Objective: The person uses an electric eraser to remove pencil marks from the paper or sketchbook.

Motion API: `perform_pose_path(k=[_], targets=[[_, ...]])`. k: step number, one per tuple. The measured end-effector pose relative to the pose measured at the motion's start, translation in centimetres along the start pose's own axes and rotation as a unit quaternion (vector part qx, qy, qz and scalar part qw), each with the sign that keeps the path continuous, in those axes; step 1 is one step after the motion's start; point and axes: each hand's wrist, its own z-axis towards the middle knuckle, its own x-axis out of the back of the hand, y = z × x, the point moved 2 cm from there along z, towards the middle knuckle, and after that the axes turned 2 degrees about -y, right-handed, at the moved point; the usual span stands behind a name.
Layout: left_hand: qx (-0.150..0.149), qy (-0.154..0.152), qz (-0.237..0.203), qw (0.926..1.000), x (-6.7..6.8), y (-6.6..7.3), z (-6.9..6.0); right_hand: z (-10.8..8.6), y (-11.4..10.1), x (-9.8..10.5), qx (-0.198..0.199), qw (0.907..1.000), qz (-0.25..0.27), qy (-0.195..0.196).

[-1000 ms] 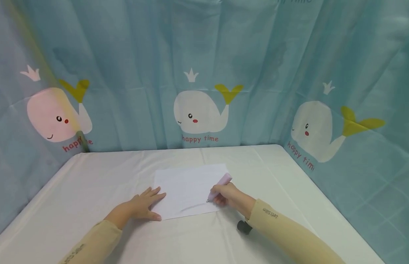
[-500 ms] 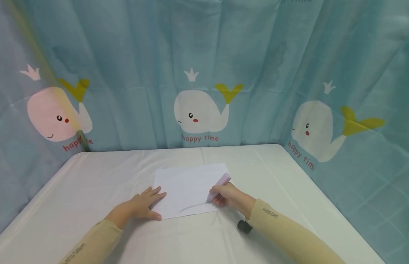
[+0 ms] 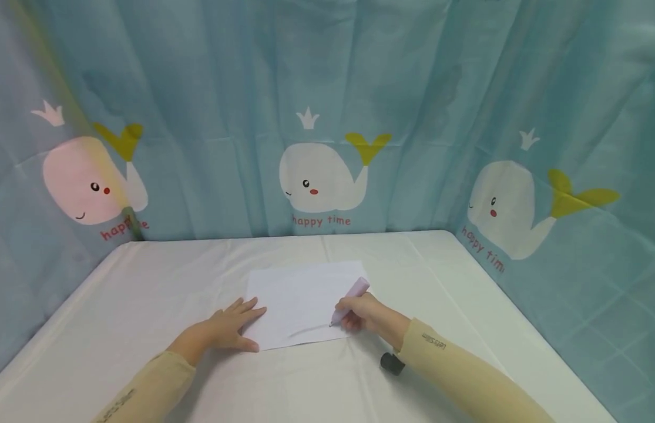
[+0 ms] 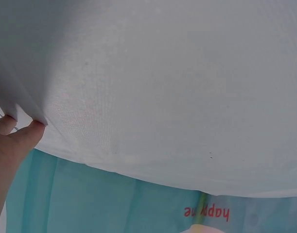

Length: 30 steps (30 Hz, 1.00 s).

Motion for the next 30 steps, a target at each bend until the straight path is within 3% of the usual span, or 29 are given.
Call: perform_pose_path(k=[14,24,30], targets=[[-0.007,-0.001,0.002,1.0,-0.18,0.16,0.25,-0.57,-0.05,0.21,0.004,0.9999,0.013,0.0],[-0.01,0.003,-0.001,0.9999,-0.05,0.09,0.01,0.0,-0.09,-0.17,0.006,0.9988,0.022,0.043],[-0.009,0.004,0.001,1.0,-0.05,0.03,-0.04,-0.04,0.06,-0.25,-0.003,0.9999,0.001,0.016]])
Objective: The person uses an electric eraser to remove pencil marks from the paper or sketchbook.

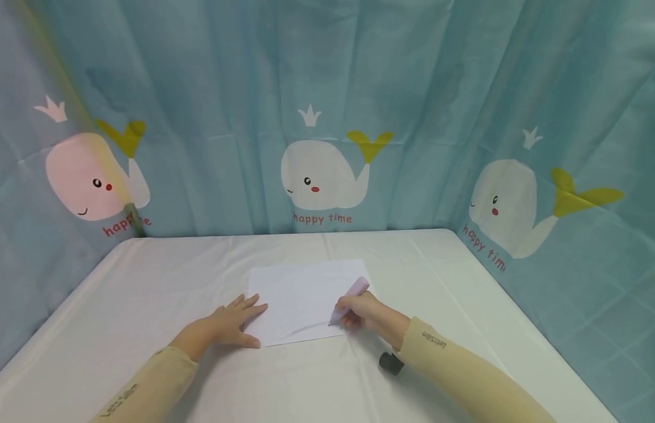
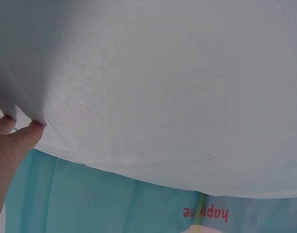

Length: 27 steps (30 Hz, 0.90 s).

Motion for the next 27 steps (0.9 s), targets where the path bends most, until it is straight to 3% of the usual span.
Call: perform_pose_path(k=[18,27], targets=[[-0.002,-0.006,0.003,1.0,-0.17,-0.02,-0.42,-0.18,0.43,-0.28,0.007,0.9996,0.014,-0.023],[-0.005,0.005,0.002,1.0,-0.01,0.11,-0.11,-0.11,0.27,0.13,0.018,0.9978,0.019,-0.062]])
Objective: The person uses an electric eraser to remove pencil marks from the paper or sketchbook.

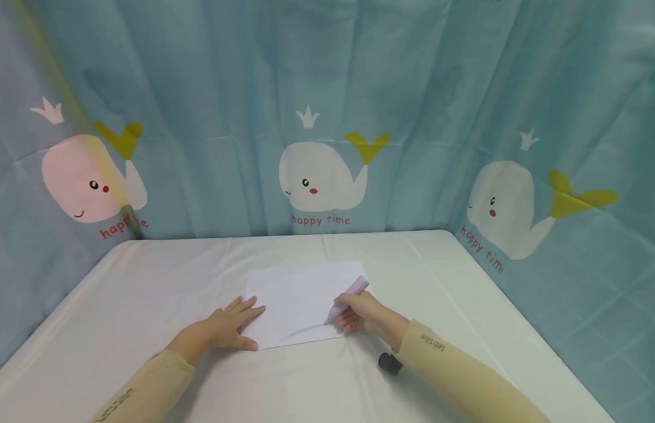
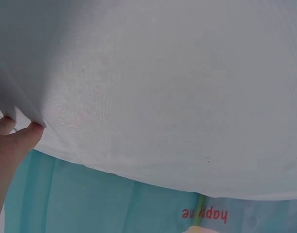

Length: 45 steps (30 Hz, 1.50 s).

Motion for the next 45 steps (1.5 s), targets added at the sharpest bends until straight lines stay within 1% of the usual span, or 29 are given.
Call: perform_pose_path(k=[2,9,14,19,24,30,35,40,45], targets=[[0.002,-0.001,0.001,1.0,-0.03,0.01,0.03,0.0,-0.02,0.03,-0.002,1.0,-0.001,0.004],[0.009,0.002,-0.002,1.0,-0.09,0.1,0.04,0.28,-0.07,-0.18,-0.016,0.9989,0.01,0.043],[0.008,-0.001,-0.007,0.9999,-0.04,0.1,0.05,0.39,-0.11,-0.33,-0.02,0.9983,0.008,0.053],[0.003,0.0,-0.005,1.0,0.13,-0.05,0.09,0.49,-0.24,-0.45,-0.022,0.9988,0.001,0.044],[-0.001,-0.002,0.003,1.0,0.27,-0.1,0.23,0.67,-0.29,-0.41,-0.027,0.9984,0.005,0.049],[0.0,-0.006,-0.003,1.0,-0.15,-0.27,0.29,0.67,0.03,-0.44,-0.033,0.9983,0.0,0.049],[0.006,-0.008,-0.002,0.9999,-0.39,-0.31,0.41,0.3,-0.18,-0.64,-0.037,0.9983,-0.005,0.045],[0.009,-0.008,-0.004,0.9999,-0.27,-0.27,0.31,0.51,-0.29,-0.66,-0.033,0.9984,0.0,0.047],[0.005,-0.007,-0.004,1.0,-0.01,0.02,0.2,0.36,-0.41,-0.72,-0.025,0.9989,-0.013,0.038]])
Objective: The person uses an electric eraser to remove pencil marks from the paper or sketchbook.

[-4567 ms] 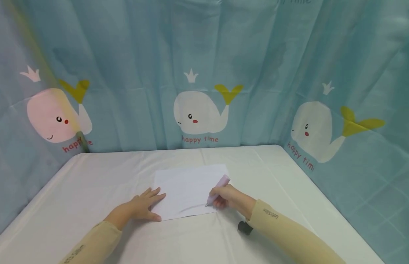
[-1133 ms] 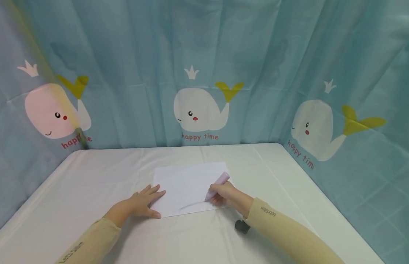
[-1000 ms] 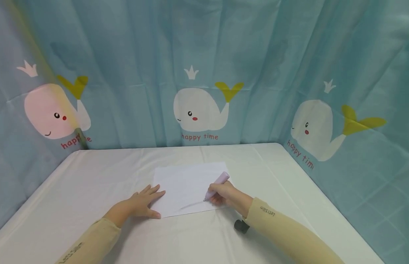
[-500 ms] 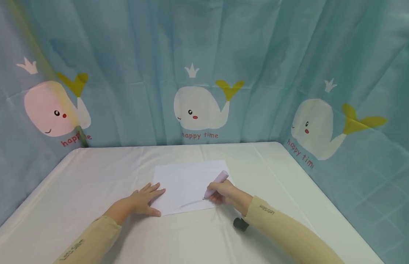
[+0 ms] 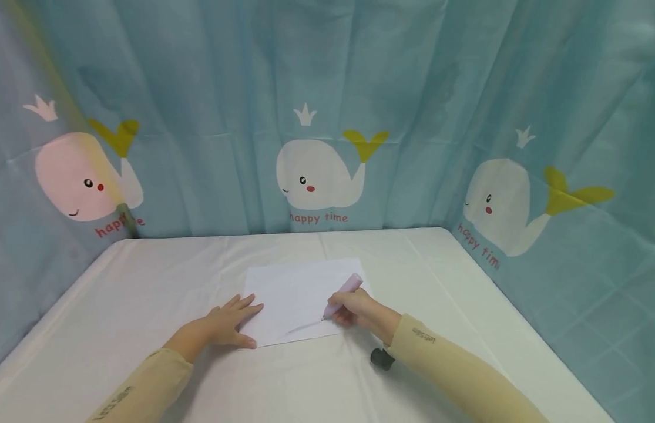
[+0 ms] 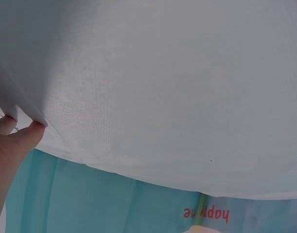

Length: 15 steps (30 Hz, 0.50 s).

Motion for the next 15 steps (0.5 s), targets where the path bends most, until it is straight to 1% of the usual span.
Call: perform_pose_path(k=[10,15], targets=[[-0.004,-0.004,0.003,1.0,0.03,0.02,0.12,-0.12,0.0,-0.05,0.004,0.9999,-0.008,0.006],[-0.001,-0.002,0.008,1.0,0.03,-0.09,0.06,-0.33,-0.15,-0.35,0.005,0.9999,-0.015,-0.004]])
